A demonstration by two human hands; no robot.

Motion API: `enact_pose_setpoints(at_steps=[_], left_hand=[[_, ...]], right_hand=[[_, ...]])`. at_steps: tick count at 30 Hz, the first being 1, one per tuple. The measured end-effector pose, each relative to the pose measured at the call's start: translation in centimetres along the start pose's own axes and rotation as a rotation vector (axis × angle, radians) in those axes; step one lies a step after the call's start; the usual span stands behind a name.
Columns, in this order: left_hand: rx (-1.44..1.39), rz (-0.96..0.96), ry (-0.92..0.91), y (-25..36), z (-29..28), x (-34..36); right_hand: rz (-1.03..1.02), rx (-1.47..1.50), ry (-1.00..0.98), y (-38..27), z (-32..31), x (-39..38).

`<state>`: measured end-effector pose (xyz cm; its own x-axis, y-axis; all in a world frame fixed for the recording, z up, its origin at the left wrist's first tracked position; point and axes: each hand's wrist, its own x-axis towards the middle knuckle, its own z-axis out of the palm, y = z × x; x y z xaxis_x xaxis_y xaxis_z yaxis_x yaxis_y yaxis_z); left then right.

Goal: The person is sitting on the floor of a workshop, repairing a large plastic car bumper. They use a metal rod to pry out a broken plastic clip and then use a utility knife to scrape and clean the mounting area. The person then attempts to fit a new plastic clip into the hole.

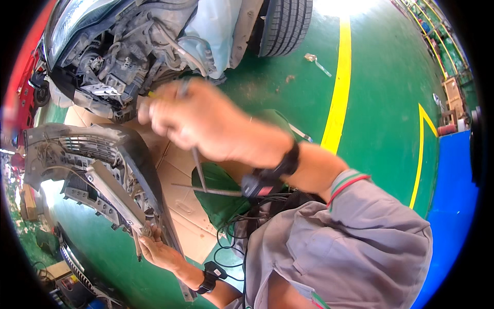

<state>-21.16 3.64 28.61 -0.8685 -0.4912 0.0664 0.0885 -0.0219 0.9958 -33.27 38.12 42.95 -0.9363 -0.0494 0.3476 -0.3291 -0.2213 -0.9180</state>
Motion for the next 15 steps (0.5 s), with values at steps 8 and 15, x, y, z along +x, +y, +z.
enact_pose_setpoints(at_steps=[8,15], left_hand=[[0.050,-0.006,0.035,-0.1,0.3,-0.4],[0.026,-0.018,-0.056,0.1,-0.2,-0.5]], right_hand=[[0.215,-0.405,0.219,-2.6,-13.3,-2.9],[0.423,-0.955,0.341,13.7,-22.6,-13.6]])
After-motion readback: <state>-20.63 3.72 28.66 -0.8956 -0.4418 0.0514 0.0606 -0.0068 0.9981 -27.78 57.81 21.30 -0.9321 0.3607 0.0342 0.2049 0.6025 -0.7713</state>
